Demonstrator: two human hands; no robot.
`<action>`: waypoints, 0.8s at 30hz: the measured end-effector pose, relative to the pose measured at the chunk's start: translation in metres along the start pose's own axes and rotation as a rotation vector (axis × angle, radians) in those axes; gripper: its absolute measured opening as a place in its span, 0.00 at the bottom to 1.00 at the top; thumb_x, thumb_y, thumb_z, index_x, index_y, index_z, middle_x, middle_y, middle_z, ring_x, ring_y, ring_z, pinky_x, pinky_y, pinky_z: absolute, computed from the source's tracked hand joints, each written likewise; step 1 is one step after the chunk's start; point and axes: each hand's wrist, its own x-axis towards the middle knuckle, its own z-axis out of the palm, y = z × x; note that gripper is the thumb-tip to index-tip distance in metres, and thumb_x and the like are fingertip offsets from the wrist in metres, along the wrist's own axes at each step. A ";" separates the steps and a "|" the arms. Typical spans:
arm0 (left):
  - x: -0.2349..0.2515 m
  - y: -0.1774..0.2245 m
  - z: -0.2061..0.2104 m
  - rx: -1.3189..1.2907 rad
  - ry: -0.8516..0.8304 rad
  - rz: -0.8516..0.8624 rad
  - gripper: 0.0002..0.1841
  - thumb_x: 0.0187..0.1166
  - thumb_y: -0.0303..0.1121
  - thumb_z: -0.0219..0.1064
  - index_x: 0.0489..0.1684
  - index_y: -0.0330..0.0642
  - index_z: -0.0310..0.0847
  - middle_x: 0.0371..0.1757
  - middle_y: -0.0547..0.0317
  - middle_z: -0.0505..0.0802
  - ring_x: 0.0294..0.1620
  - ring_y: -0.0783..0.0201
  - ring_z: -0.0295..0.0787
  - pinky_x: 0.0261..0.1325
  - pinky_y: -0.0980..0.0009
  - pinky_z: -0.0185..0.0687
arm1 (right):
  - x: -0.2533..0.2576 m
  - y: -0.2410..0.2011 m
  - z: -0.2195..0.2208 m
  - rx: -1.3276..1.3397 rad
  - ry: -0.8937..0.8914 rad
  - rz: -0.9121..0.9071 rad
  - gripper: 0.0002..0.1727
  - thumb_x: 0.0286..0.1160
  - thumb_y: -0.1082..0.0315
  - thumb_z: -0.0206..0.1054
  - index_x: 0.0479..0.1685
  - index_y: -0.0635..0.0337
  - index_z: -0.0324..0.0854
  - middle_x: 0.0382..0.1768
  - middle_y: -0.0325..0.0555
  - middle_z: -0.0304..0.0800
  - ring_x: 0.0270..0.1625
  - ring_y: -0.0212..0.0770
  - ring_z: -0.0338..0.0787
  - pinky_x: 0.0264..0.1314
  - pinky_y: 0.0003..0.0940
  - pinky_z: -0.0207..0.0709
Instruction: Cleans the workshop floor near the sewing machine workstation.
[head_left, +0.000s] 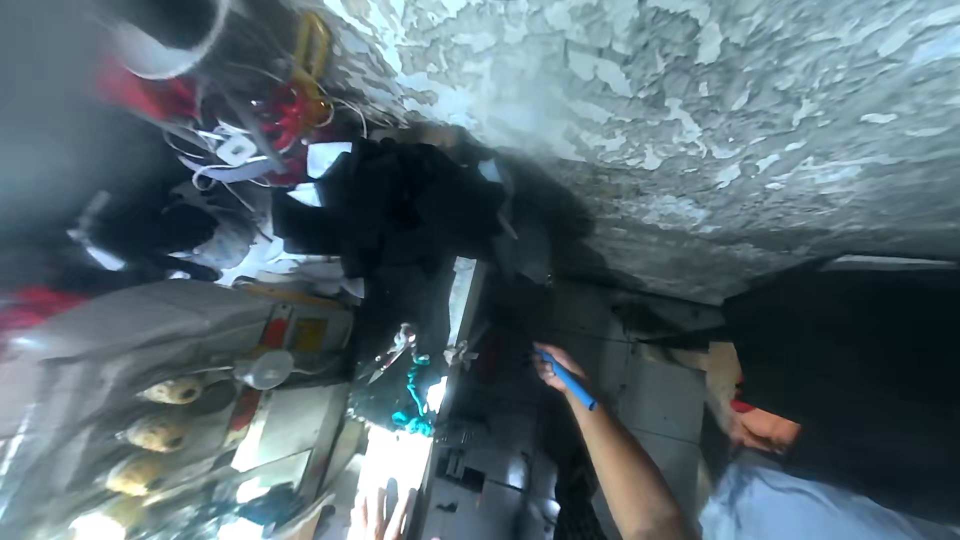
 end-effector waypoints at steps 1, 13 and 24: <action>-0.001 0.000 0.001 0.003 0.001 -0.002 0.42 0.82 0.69 0.51 0.85 0.44 0.69 0.86 0.21 0.64 0.94 0.34 0.47 0.92 0.50 0.42 | -0.004 0.011 -0.007 0.072 -0.024 -0.001 0.19 0.95 0.59 0.44 0.34 0.55 0.72 0.15 0.32 0.73 0.08 0.21 0.70 0.09 0.12 0.65; 0.002 0.004 -0.001 0.007 0.000 -0.024 0.44 0.80 0.70 0.51 0.83 0.40 0.71 0.84 0.15 0.65 0.90 0.23 0.50 0.88 0.39 0.48 | -0.087 0.080 -0.085 0.853 -0.147 -0.449 0.25 0.95 0.57 0.33 0.50 0.64 0.76 0.16 0.32 0.82 0.11 0.21 0.79 0.14 0.10 0.72; 0.007 0.011 0.001 0.009 0.027 -0.023 0.45 0.80 0.72 0.48 0.82 0.40 0.72 0.83 0.17 0.67 0.89 0.21 0.53 0.88 0.35 0.46 | -0.266 0.118 -0.037 0.605 -0.166 -0.246 0.22 0.93 0.57 0.49 0.73 0.61 0.72 0.24 0.34 0.86 0.17 0.25 0.86 0.22 0.15 0.82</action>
